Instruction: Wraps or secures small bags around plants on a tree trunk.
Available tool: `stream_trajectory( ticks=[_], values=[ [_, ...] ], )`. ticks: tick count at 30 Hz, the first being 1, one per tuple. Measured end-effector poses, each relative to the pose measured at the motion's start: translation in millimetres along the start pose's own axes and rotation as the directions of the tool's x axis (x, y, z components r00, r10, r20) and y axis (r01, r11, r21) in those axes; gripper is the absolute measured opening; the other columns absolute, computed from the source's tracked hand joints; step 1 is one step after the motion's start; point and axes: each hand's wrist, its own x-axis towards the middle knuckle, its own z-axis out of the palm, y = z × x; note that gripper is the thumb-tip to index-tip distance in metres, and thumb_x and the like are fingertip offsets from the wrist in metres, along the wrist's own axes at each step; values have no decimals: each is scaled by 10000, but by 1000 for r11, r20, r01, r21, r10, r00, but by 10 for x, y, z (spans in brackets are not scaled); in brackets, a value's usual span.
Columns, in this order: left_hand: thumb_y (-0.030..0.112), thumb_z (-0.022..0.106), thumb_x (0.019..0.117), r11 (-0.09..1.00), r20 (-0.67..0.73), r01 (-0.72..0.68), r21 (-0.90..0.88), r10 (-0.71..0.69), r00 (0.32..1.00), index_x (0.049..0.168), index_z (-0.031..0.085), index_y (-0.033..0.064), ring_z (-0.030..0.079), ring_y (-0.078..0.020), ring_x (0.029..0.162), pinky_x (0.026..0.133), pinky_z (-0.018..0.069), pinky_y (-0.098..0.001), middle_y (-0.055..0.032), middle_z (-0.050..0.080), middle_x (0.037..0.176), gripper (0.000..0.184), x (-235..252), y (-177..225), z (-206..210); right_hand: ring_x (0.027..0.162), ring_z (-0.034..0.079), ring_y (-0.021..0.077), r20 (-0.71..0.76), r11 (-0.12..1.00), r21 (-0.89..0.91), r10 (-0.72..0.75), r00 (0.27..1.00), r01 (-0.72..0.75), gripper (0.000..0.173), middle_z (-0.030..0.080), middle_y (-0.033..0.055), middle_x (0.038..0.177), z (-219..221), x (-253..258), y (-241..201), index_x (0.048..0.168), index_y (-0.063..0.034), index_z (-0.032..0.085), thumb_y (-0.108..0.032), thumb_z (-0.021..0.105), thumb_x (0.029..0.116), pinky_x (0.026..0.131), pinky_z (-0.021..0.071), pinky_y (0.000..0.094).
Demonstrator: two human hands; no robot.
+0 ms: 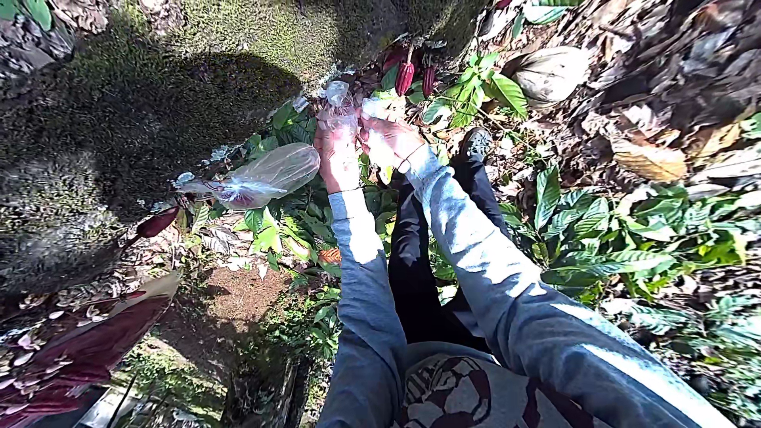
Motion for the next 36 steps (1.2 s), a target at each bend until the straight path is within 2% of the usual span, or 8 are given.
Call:
stream_trajectory(
  ticks=[3,7,9,12,15,23,33,36],
  values=[
    [363,333,1125,995,26,86,-49,-85,996,1443,452,189,665,-251,861,626,583,-376,-154,653,1169,382,14,-62,-60,646,619,125,-5,998,66,-4,1000,4,260,661,44,880,47,-37,16,1248,-74,603,-200,437,1094,562,564,285],
    [311,353,1124,994,10,102,-32,-102,995,1465,427,198,637,-231,733,527,547,-346,-146,651,1073,367,21,-96,-79,587,588,120,84,996,45,-83,993,79,293,632,44,799,91,-118,-20,1321,-66,596,-194,539,1064,535,554,281],
    [275,373,1120,996,-17,86,-35,-87,996,1433,453,180,648,-205,762,574,564,-333,-122,658,1040,336,4,-86,-30,609,606,137,66,995,26,-97,993,95,312,649,70,816,99,-117,-16,1310,-57,582,-130,633,1011,563,569,304],
    [254,426,1112,997,1,20,-70,-20,1000,1433,468,129,665,-277,1069,868,594,-448,-153,649,1244,347,-24,-42,13,675,613,134,-34,992,1,-125,992,125,364,655,64,912,93,-63,3,1358,-69,586,-105,646,1001,622,583,312],
    [174,505,1084,995,-99,-92,37,95,991,1415,494,37,658,-303,1131,960,572,-500,-177,648,1253,359,-62,-33,39,666,602,133,-62,991,1,-133,989,133,374,643,54,884,91,-53,-8,1352,-74,595,-93,662,985,622,578,311],
    [158,529,1073,973,-139,-148,178,174,975,1371,549,5,668,-295,1098,952,569,-537,-169,667,1208,335,-171,-1,-2,660,670,177,-149,962,-191,168,974,-195,390,672,77,821,93,-124,-134,1179,-49,576,-241,789,914,622,610,350],
    [167,523,1071,1000,-9,-10,-11,10,1000,1474,433,103,669,-268,1032,813,602,-429,-169,639,1259,418,-230,-42,-78,612,627,154,-32,997,66,36,999,-33,248,644,67,809,100,-149,-39,1190,-62,562,-165,679,996,567,586,315],
    [192,465,1093,998,-49,52,-30,-53,997,1526,398,179,620,-266,1188,926,567,-465,-127,592,1381,439,-233,-22,-55,628,624,134,-60,999,21,-25,998,26,245,650,57,814,96,-145,-5,1190,-47,595,-155,684,989,602,589,296]
  ],
)
